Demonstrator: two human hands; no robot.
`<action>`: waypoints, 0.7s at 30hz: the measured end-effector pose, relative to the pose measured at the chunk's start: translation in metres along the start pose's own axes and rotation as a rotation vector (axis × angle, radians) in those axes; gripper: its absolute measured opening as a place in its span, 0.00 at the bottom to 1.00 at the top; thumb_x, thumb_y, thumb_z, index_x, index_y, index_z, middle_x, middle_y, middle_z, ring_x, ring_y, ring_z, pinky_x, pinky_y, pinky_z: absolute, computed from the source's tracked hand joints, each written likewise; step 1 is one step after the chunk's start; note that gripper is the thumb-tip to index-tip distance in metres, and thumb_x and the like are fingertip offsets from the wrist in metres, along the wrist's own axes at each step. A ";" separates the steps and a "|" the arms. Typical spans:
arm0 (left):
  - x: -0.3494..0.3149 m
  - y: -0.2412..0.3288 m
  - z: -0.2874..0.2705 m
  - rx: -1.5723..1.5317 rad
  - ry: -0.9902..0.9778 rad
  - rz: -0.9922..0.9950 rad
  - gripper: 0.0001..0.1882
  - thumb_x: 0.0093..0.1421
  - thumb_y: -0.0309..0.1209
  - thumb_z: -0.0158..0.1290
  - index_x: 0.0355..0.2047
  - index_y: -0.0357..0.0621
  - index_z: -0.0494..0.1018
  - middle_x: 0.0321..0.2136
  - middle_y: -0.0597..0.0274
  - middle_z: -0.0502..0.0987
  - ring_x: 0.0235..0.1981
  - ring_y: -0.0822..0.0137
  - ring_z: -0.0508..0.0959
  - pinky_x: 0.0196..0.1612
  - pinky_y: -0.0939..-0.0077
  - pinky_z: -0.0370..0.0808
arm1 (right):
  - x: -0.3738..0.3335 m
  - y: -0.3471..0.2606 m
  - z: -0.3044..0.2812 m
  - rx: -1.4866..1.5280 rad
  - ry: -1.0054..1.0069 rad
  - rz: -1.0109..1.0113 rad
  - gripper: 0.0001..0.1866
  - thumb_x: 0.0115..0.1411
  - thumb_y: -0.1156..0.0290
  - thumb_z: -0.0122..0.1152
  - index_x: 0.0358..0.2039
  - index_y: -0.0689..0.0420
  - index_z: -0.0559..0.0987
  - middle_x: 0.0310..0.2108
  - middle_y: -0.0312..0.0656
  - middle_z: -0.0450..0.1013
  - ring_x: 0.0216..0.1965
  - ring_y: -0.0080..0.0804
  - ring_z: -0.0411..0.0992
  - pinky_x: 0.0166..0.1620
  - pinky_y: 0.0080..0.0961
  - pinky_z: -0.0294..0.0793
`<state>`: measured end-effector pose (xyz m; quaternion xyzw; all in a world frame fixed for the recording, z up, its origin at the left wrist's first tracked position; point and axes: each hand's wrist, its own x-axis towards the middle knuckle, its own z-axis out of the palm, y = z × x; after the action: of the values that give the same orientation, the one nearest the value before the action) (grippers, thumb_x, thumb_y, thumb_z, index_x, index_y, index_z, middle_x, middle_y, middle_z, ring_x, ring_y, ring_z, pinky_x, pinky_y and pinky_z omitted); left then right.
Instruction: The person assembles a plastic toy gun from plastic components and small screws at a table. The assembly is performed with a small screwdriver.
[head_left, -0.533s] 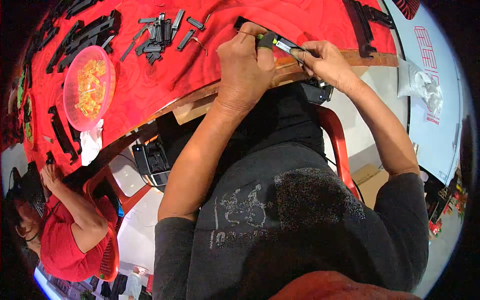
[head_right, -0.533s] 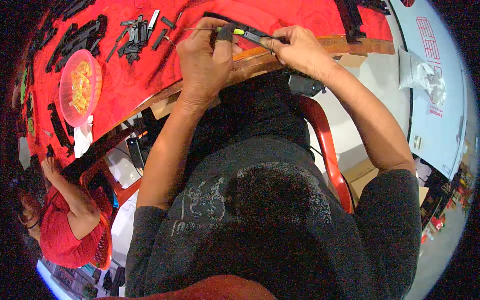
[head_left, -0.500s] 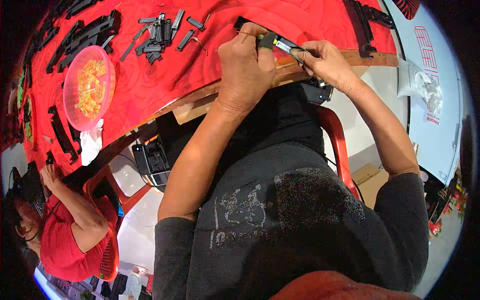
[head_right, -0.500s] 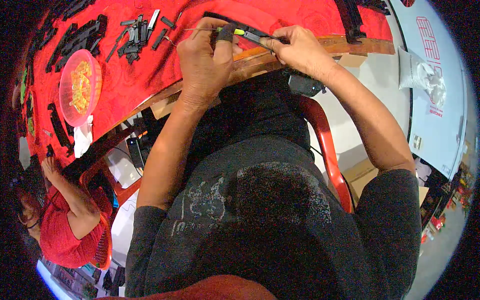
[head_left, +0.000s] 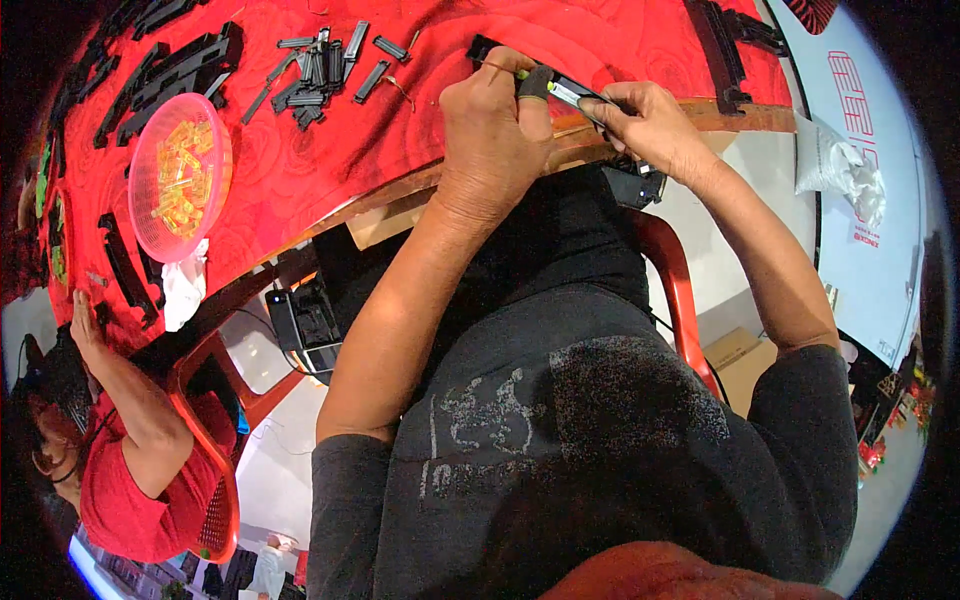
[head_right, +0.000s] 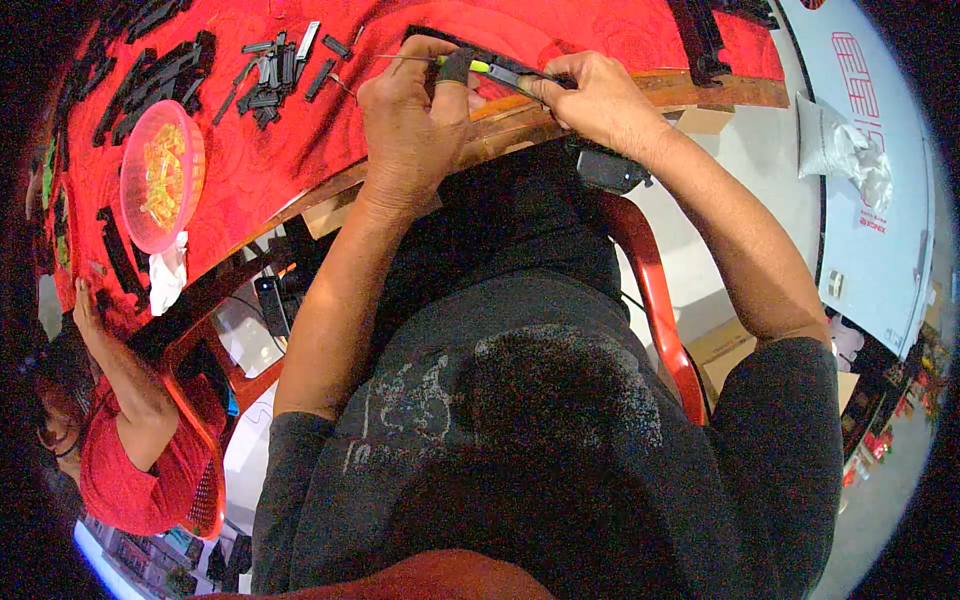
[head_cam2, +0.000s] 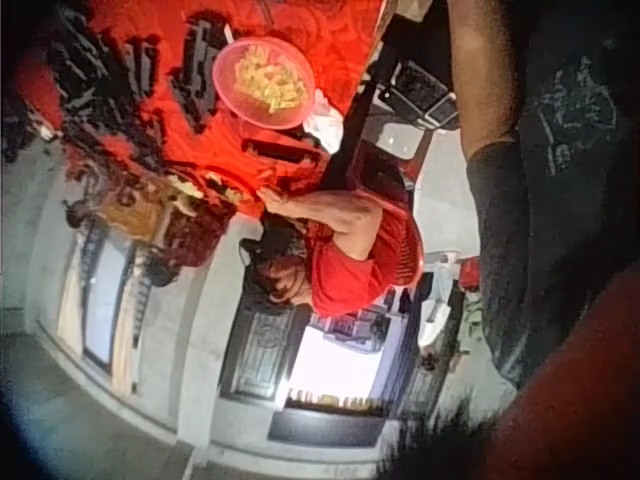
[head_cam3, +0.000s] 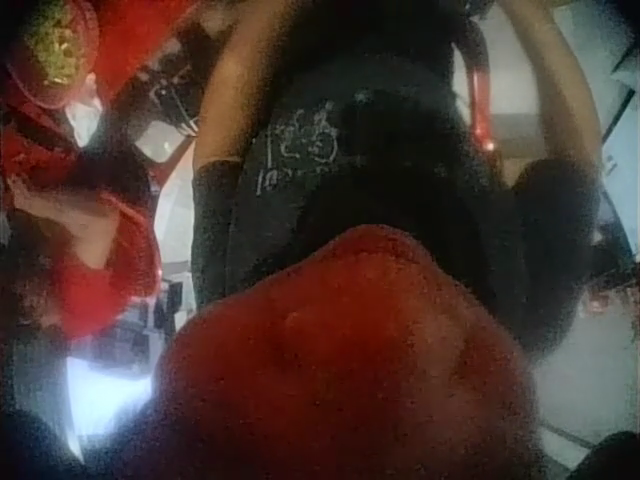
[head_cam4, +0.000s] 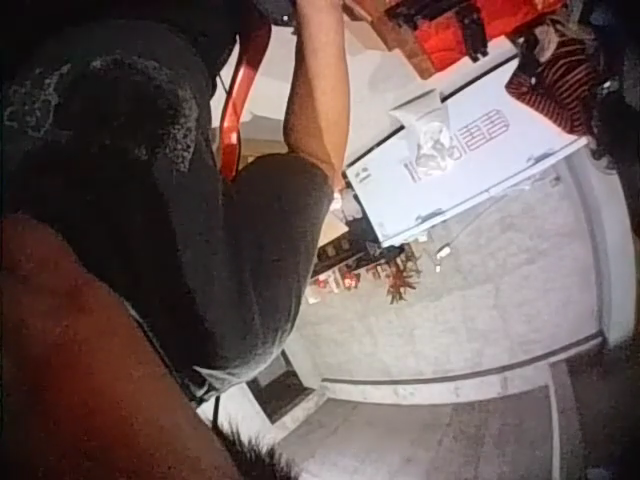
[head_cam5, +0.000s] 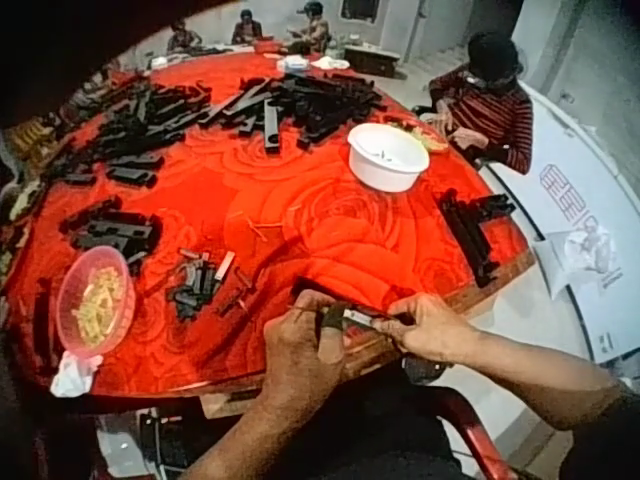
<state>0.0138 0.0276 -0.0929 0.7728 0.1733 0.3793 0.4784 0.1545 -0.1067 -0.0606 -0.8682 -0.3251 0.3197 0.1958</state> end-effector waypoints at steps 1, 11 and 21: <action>0.000 0.000 0.001 -0.018 -0.008 -0.028 0.08 0.47 0.17 0.49 0.30 0.37 0.70 0.16 0.49 0.71 0.17 0.50 0.75 0.23 0.62 0.72 | -0.001 -0.001 0.000 0.000 0.004 0.006 0.22 0.58 0.51 0.59 0.22 0.60 0.78 0.13 0.40 0.68 0.19 0.28 0.69 0.28 0.31 0.69; 0.001 -0.008 0.003 -0.096 0.010 -0.077 0.05 0.50 0.20 0.50 0.29 0.37 0.72 0.14 0.50 0.72 0.16 0.58 0.76 0.22 0.66 0.71 | -0.001 -0.003 -0.001 0.000 -0.014 0.003 0.22 0.58 0.52 0.59 0.22 0.61 0.78 0.13 0.40 0.68 0.19 0.28 0.69 0.28 0.30 0.68; 0.006 -0.008 -0.002 -0.317 -0.030 -0.359 0.05 0.56 0.22 0.48 0.30 0.33 0.72 0.17 0.55 0.78 0.19 0.67 0.81 0.24 0.74 0.76 | -0.002 -0.005 -0.002 0.021 -0.027 -0.001 0.23 0.58 0.51 0.59 0.21 0.60 0.78 0.13 0.37 0.69 0.19 0.26 0.68 0.27 0.30 0.68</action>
<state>0.0175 0.0365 -0.0971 0.6505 0.2392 0.2992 0.6559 0.1527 -0.1051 -0.0557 -0.8615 -0.3248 0.3347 0.2008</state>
